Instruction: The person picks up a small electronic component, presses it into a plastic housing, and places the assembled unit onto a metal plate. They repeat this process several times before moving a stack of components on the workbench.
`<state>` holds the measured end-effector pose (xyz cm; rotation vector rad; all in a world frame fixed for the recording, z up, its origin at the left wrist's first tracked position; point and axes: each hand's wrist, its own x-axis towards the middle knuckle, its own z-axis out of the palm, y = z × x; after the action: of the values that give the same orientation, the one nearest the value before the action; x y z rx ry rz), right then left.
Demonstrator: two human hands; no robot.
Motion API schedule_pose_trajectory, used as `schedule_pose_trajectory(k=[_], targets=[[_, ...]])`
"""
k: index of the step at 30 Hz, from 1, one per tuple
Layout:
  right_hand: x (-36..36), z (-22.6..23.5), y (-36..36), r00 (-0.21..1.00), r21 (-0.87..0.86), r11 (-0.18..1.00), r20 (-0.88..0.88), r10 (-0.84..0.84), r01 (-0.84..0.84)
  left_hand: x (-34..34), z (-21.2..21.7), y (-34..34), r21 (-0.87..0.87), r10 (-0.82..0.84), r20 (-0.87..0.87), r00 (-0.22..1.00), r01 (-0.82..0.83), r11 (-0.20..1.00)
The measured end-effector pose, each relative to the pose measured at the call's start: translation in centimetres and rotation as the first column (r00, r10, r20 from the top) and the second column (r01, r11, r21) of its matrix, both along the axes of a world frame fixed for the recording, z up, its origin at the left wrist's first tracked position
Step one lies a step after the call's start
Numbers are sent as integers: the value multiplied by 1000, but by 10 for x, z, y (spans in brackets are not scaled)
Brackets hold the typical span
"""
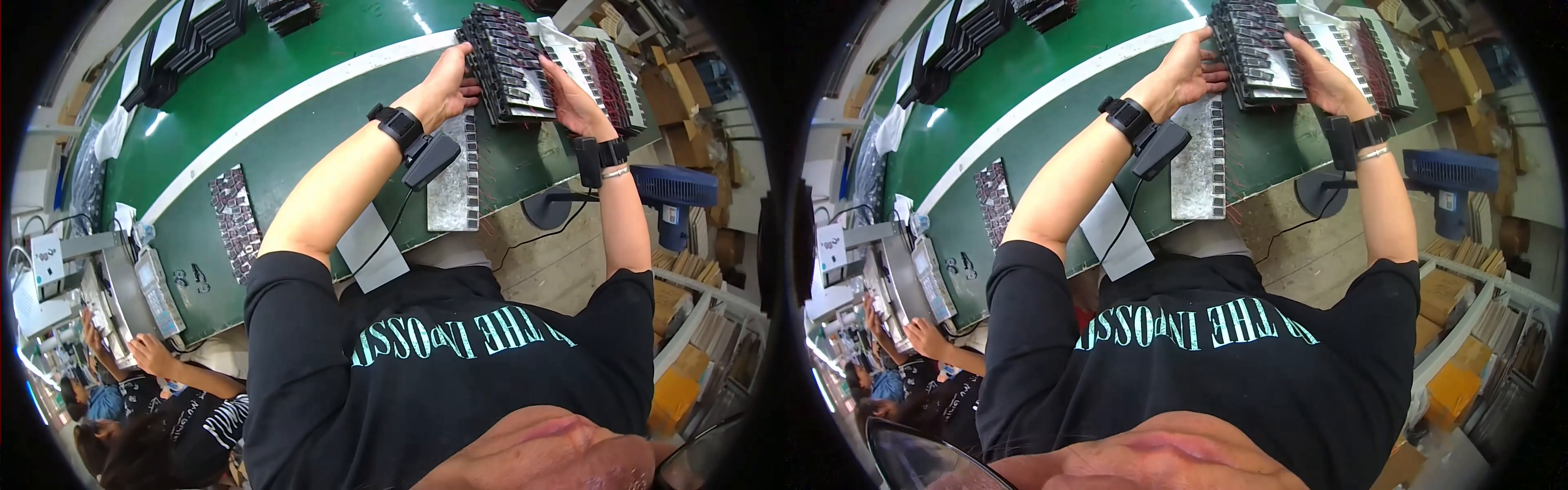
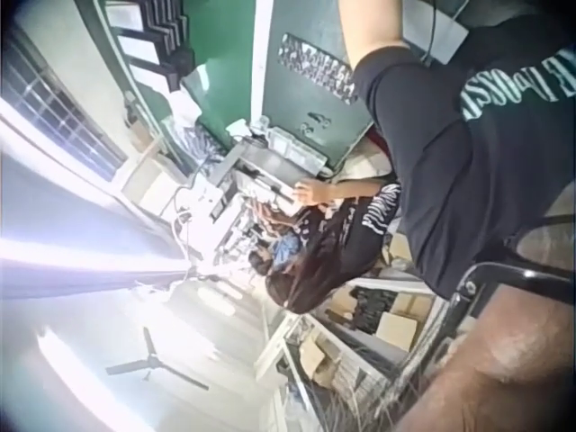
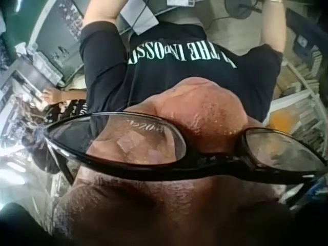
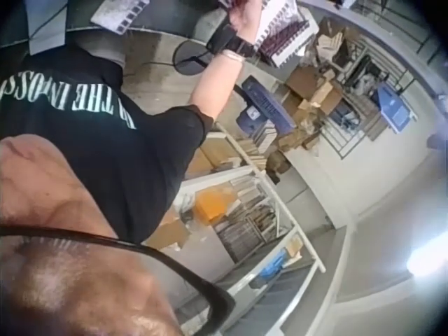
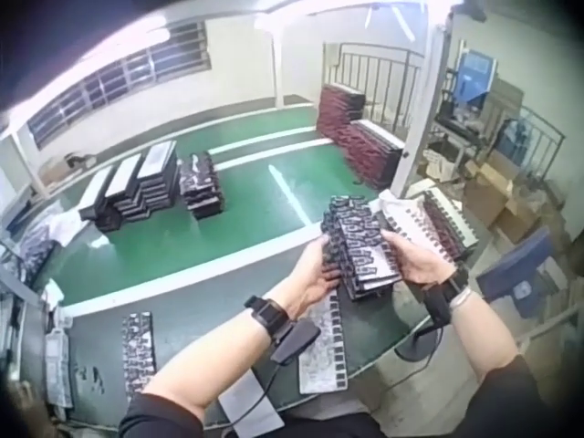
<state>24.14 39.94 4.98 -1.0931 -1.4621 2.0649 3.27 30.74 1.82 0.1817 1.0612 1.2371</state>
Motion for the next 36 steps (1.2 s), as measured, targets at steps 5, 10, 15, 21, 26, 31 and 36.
schedule_pose_trajectory(k=[5, 10, 15, 21, 26, 31, 36], targets=[[10, -13, 18, 998, -11, 1000, 60, -25, 26, -3, -25, 11, 105, -21, 35, 999, 17, 994], [21, -16, 32, 998, -146, 989, 64, 7, 3, 1, -34, 11, 143, 5, -86, 996, 8, 990], [21, -18, 34, 998, -182, 983, 52, -21, 31, 8, -43, 15, 194, 124, -160, 979, -92, 977], [21, -15, 32, 994, -171, 982, 87, -65, 79, 12, -40, 17, 187, 101, -310, 945, -44, 981], [25, -16, 34, 998, -193, 981, 59, -20, 31, 19, -38, 16, 231, 129, -296, 946, -61, 971], [19, -14, 30, 995, -166, 984, 85, -55, 69, 24, -41, 19, 260, 234, -415, 879, -133, 957], [36, -22, 38, 999, -244, 970, 32, 9, 0, 26, -22, 8, 299, 124, -300, 946, -30, 954]])
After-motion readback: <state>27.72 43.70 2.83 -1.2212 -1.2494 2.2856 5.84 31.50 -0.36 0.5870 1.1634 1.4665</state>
